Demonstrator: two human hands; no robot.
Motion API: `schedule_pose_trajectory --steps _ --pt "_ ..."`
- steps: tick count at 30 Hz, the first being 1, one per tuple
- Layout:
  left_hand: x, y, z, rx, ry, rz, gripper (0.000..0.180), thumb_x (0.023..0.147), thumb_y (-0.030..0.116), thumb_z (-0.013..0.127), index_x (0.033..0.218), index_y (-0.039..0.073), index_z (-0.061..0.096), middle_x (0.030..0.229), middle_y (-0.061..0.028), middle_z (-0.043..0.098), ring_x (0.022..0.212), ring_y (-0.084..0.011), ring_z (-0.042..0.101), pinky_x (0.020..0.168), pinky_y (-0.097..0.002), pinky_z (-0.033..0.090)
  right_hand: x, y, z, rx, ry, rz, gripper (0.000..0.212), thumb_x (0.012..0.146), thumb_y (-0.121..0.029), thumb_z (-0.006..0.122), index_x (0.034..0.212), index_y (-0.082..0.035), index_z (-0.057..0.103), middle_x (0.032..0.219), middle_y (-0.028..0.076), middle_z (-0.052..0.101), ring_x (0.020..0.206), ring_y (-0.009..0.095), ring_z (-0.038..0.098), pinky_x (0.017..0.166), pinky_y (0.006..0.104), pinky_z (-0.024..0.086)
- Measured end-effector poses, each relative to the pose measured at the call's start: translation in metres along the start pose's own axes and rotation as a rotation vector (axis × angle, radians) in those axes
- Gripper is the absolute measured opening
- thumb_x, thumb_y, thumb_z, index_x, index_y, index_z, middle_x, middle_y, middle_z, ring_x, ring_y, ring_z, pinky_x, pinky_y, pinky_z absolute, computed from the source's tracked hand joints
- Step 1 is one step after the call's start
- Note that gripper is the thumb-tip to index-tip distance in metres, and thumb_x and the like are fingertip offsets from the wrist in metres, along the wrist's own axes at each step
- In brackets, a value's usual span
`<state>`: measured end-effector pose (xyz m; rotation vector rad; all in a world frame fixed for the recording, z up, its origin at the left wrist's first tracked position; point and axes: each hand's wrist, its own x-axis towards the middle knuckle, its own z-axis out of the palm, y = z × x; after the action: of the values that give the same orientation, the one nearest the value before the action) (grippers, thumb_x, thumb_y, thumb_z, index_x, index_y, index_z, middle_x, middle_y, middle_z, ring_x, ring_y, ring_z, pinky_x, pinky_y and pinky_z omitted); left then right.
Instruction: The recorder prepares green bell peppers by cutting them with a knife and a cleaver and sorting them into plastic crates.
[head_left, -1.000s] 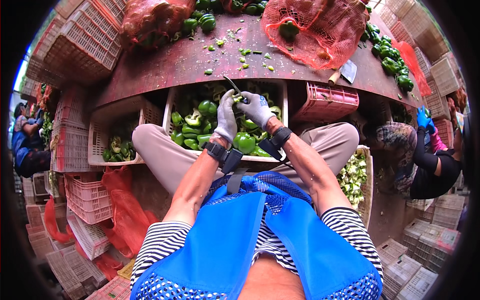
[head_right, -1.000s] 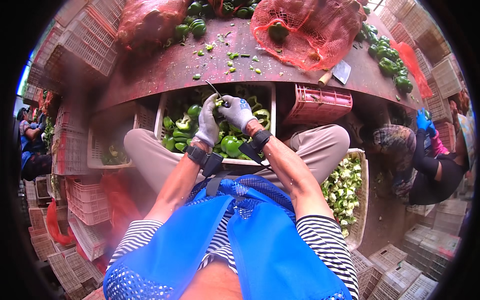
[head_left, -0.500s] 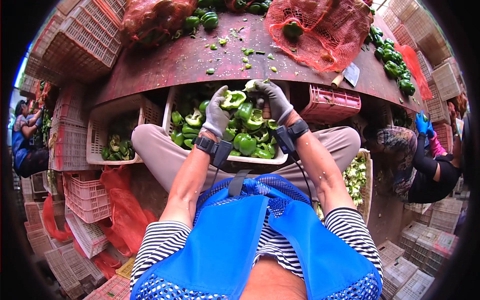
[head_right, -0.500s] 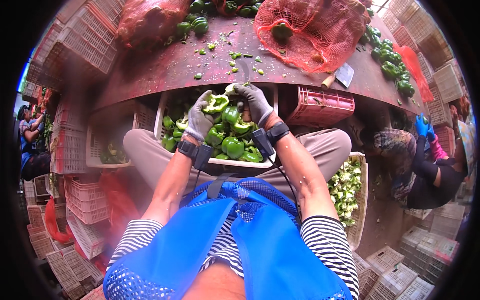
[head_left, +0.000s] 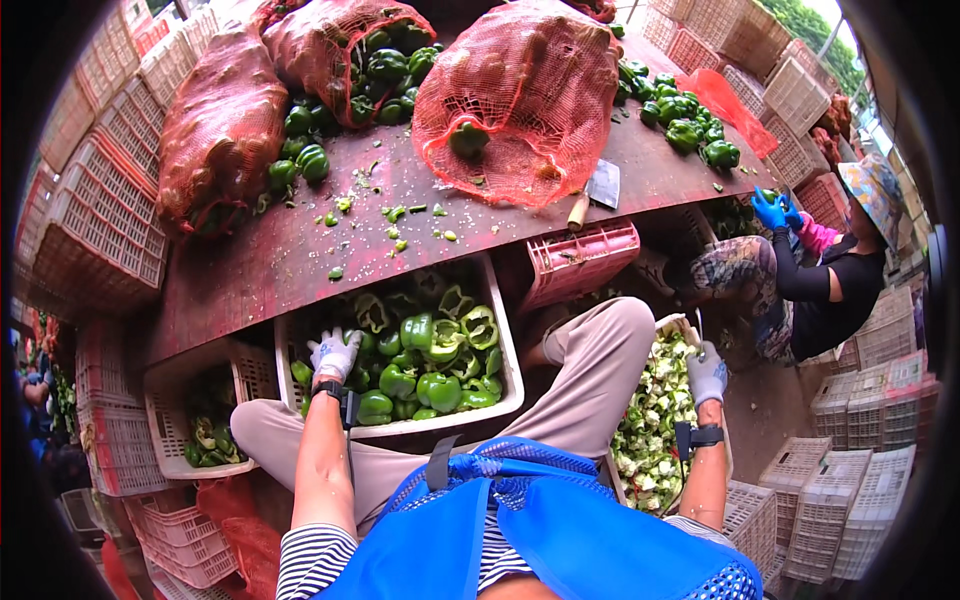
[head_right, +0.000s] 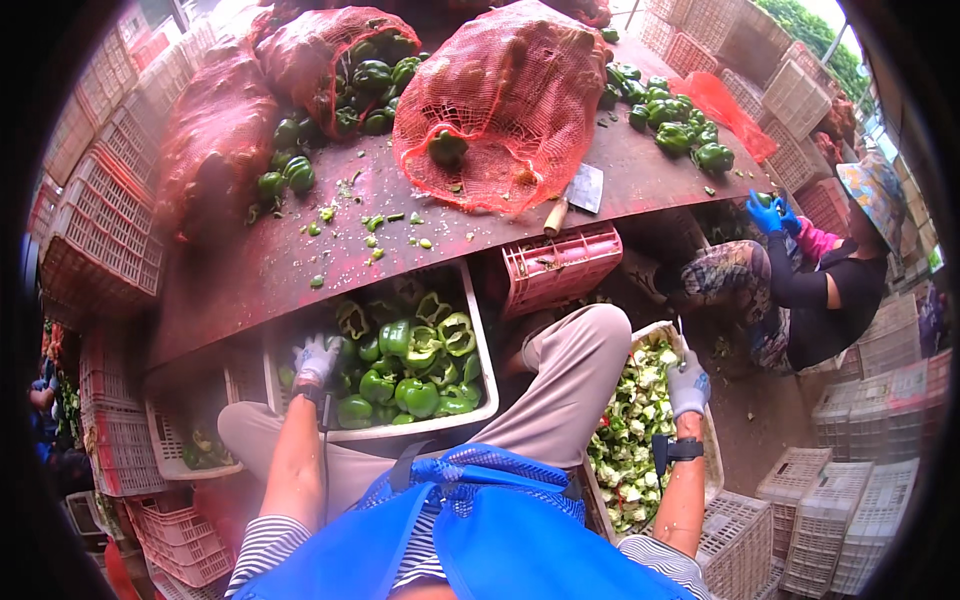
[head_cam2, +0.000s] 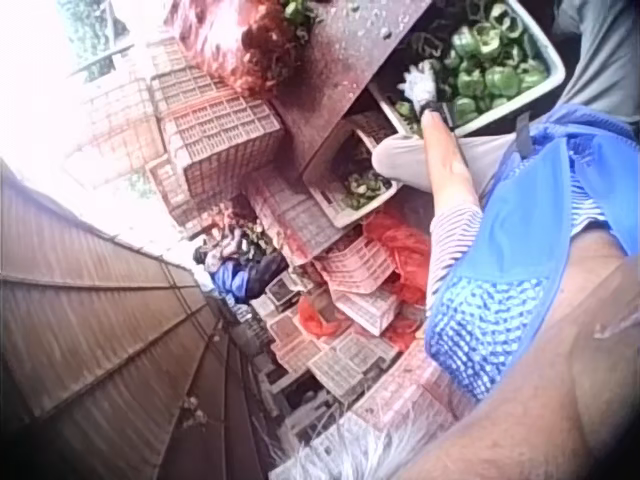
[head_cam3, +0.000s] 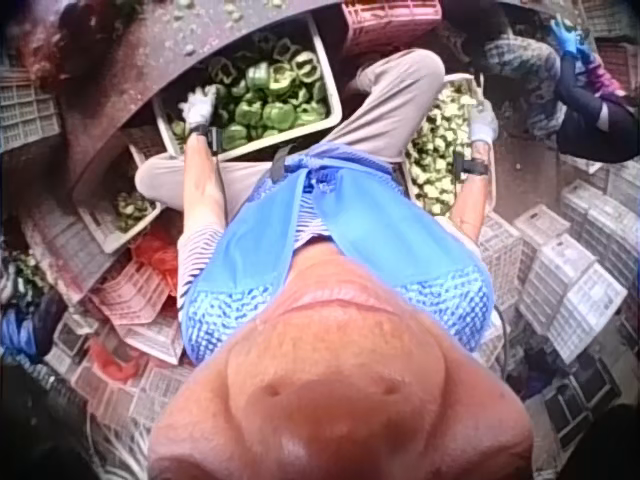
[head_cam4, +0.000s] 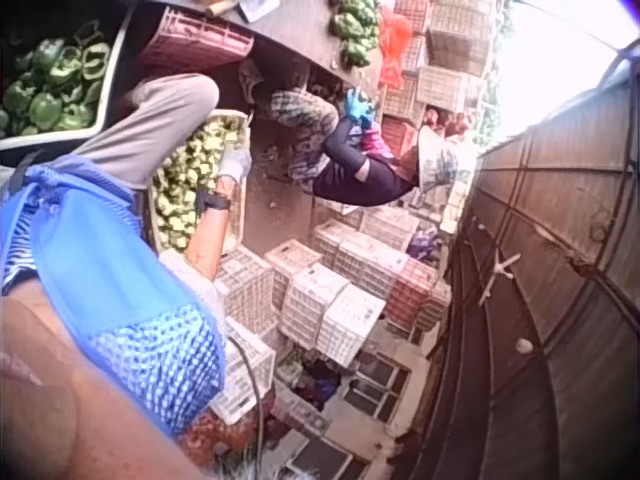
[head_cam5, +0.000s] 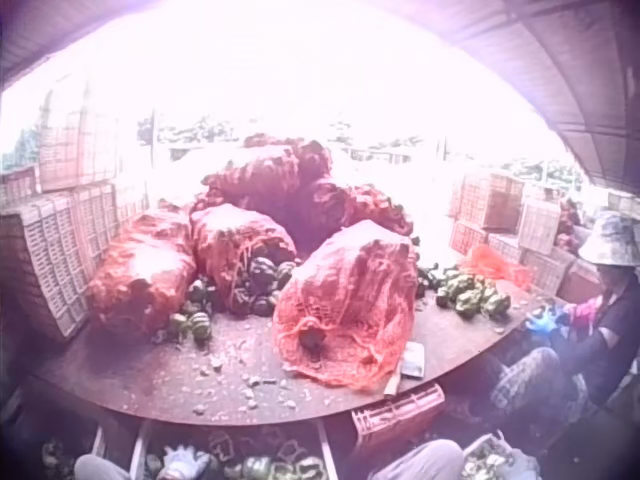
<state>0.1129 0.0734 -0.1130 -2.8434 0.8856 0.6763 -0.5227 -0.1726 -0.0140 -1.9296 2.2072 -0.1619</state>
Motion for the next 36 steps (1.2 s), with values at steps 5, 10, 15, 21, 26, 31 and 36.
schedule_pose_trajectory --steps 5,10,15,21,26,31,36 --pt "-0.02 0.049 -0.063 -0.057 0.325 0.173 0.056 0.089 0.048 0.059 0.135 0.017 0.054 0.141 -0.0142 0.049 0.11 -0.0344 0.061 0.093 -0.043 0.049 -0.016 0.03 0.034 -0.371 -0.234 0.055 0.045 0.076 -0.023 0.063 0.122 -0.02 0.065 0.092 0.014 0.071 0.093 0.031 0.068 0.083 0.0421 0.052" --pt "0.003 0.18 -0.123 -0.3 0.268 0.651 0.045 0.09 0.043 0.058 0.124 0.013 0.061 0.121 -0.0161 0.061 0.11 -0.034 0.06 0.095 -0.0421 0.048 0.021 -0.131 -0.05 1.031 0.136 -0.256 0.028 0.086 -0.016 0.065 0.112 -0.004 0.065 0.078 0.002 0.067 0.058 0.007 0.058 0.052 0.023 0.046" --pt "0.061 0.303 -0.157 -0.181 0.351 0.664 0.059 0.089 0.048 0.059 0.136 0.013 0.05 0.135 -0.0177 0.052 0.12 -0.0352 0.055 0.099 -0.0445 0.046 0.014 -0.308 -0.069 1.904 -0.43 -0.359 0.027 0.094 -0.017 0.06 0.117 -0.003 0.057 0.076 0.003 0.064 0.046 0.005 0.051 0.034 0.0187 0.036" --pt "0.148 0.375 -0.166 0.029 0.57 0.612 0.075 0.081 0.049 0.068 0.144 0.02 0.041 0.14 -0.0165 0.047 0.113 -0.0352 0.06 0.093 -0.0459 0.048 0.033 -0.372 0.003 1.75 -0.7 -0.007 0.021 0.093 -0.016 0.061 0.109 -0.002 0.061 0.073 0.004 0.063 0.049 0.007 0.054 0.044 0.019 0.043" --pt "0.205 0.404 -0.172 -0.037 0.593 0.573 0.06 0.076 0.042 0.072 0.129 0.023 0.05 0.118 -0.0141 0.061 0.106 -0.0359 0.062 0.085 -0.0452 0.052 0.045 -0.354 0.035 1.739 -0.778 -0.06 0.021 0.092 -0.016 0.062 0.107 -0.002 0.061 0.071 0.002 0.061 0.05 0.005 0.053 0.046 0.0182 0.043" --pt "0.204 0.362 -0.172 -1.143 -0.025 0.504 0.048 0.086 0.04 0.066 0.124 0.01 0.06 0.107 -0.0051 0.069 0.088 -0.0151 0.066 0.07 -0.0314 0.053 0.043 -0.36 0.037 1.512 -0.704 -0.205 0.027 0.091 -0.018 0.063 0.112 -0.001 0.059 0.07 0.002 0.06 0.053 0.004 0.054 0.049 0.0207 0.043" --pt "0.118 0.27 -0.137 -1.747 -0.594 0.53 0.046 0.093 0.044 0.058 0.129 0.016 0.05 0.112 0.0006 0.064 0.094 -0.012 0.063 0.064 -0.0256 0.048 0.029 -0.374 0.039 0.968 -0.227 -0.629 0.049 0.083 -0.023 0.065 0.129 -0.009 0.052 0.091 0.017 0.068 0.08 0.032 0.068 0.075 0.0414 0.053"
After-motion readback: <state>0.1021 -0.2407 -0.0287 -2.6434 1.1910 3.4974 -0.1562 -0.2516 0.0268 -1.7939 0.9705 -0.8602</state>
